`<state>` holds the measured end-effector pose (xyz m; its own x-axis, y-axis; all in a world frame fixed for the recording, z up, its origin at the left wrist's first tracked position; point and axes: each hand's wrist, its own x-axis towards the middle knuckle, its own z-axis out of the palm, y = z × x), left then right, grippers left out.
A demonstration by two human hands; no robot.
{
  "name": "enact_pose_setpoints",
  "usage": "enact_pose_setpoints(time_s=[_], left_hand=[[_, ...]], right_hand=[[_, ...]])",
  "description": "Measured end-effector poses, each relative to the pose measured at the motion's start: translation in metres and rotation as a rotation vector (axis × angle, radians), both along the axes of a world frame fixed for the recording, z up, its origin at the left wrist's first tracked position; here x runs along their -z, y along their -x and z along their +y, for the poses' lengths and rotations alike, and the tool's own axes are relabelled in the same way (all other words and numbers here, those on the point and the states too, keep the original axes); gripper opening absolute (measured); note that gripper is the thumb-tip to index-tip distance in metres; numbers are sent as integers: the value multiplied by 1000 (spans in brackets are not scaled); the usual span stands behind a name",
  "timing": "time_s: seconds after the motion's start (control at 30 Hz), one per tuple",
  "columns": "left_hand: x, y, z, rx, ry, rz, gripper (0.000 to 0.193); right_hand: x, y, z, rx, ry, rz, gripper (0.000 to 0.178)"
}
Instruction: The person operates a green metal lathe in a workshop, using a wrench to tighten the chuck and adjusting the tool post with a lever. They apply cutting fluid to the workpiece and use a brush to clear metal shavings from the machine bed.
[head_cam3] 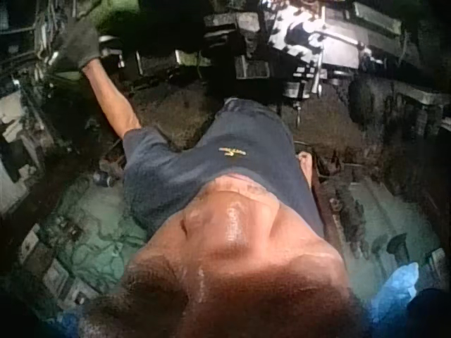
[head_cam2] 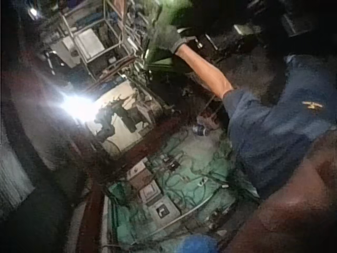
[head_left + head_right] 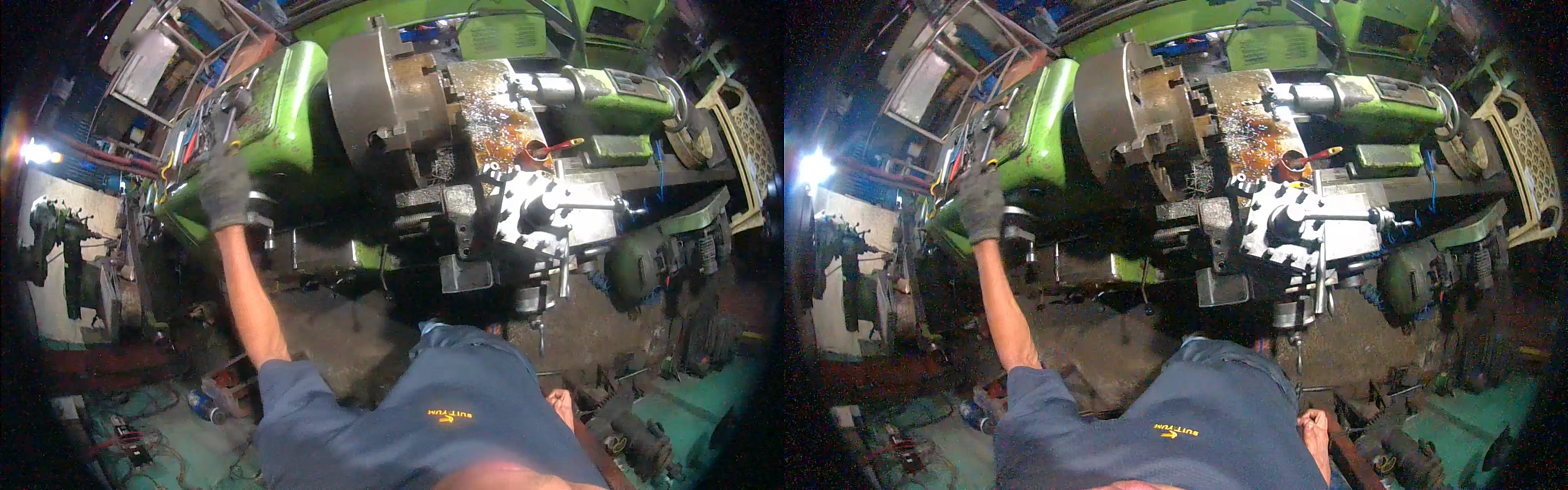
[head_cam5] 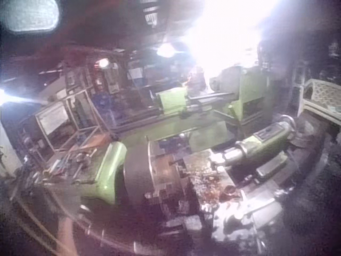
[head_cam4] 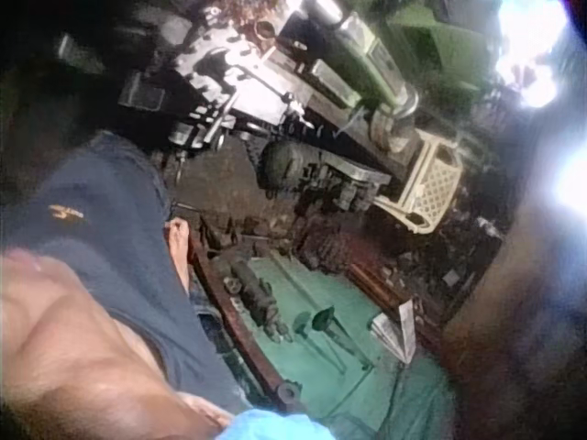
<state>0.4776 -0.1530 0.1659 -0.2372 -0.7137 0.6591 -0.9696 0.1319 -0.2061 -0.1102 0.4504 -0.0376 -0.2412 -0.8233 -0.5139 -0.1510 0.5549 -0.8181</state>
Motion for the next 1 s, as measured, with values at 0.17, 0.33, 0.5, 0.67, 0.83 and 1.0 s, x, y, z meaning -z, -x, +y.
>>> enact_pose_setpoints(time_s=[0.17, 0.33, 0.5, 0.67, 0.83, 1.0], left_hand=[[-7, -13, 5, -34, -25, -2, 23], [-55, 108, -15, 288, -57, 126, 20], [-61, 211, -171, 516, -300, 221, 38], [-23, 226, -355, 585, -437, -275, 36], [-2, 277, -389, 499, -587, -559, 28], [-15, 258, -399, 265, -555, -420, 36]], right_hand=[[-31, -26, -19, -2, 26, 167, 68], [-42, -33, 14, 121, -147, -119, 63], [-28, -67, -3, 155, 43, 109, 63], [-43, -101, 19, 390, -50, -287, 65], [-64, -152, 13, 466, -59, 32, 65], [-48, -154, 79, 402, -100, -54, 72]])
